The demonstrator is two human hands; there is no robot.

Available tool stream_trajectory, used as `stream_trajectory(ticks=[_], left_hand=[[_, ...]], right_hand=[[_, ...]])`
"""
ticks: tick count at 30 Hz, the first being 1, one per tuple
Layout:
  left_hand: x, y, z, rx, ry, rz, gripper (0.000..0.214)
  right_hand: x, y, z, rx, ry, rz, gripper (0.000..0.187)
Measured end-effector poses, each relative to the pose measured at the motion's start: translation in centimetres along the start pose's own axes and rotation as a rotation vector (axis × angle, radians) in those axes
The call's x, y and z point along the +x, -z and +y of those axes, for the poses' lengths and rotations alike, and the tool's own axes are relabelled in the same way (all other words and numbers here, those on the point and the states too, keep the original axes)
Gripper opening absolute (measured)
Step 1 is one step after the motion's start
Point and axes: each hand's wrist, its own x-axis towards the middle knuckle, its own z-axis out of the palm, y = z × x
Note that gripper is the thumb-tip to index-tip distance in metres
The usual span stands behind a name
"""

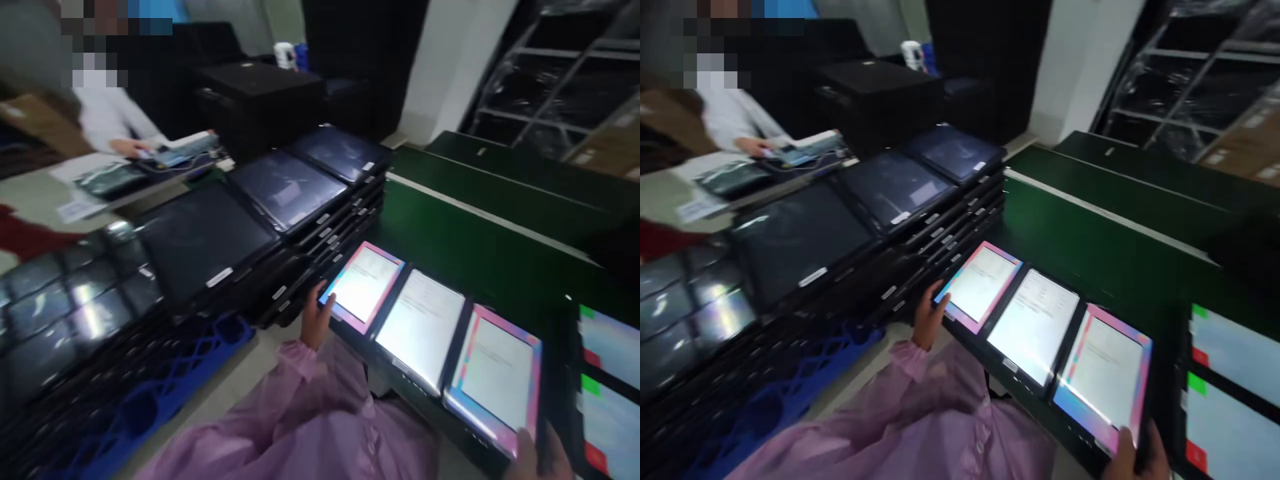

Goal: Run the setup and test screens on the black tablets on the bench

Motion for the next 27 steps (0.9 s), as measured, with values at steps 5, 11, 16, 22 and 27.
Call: stream_trajectory(ticks=[5,11,16,22,27], left_hand=[[-1.1,0.8,0.7,0.161,-0.099,-0.002,0.055],[-7.8,0.2,5.5,0.396,-0.697,-0.367,0.051],[-11.2,-0.4,6.3,0.579,-0.835,-0.799,0.050],[-9.6,-2.8,7.0,0.647,-0.916,-0.666,0.044],[-9.0,-4.2,7.6,0.627,-0.971,-0.644,0.043]], right_hand=[[-0.6,-0.1,-1.0,0.120,-0.077,0.050,0.075],[-1.0,0.1,-1.1,0.133,-0.112,0.060,0.068],[-1.0,0.1,-0.9,0.136,-0.099,0.078,0.066],[-1.1,0.3,-0.7,0.178,-0.118,0.063,0.065],[-1.0,0.8,-0.6,0.194,-0.081,0.027,0.068]])
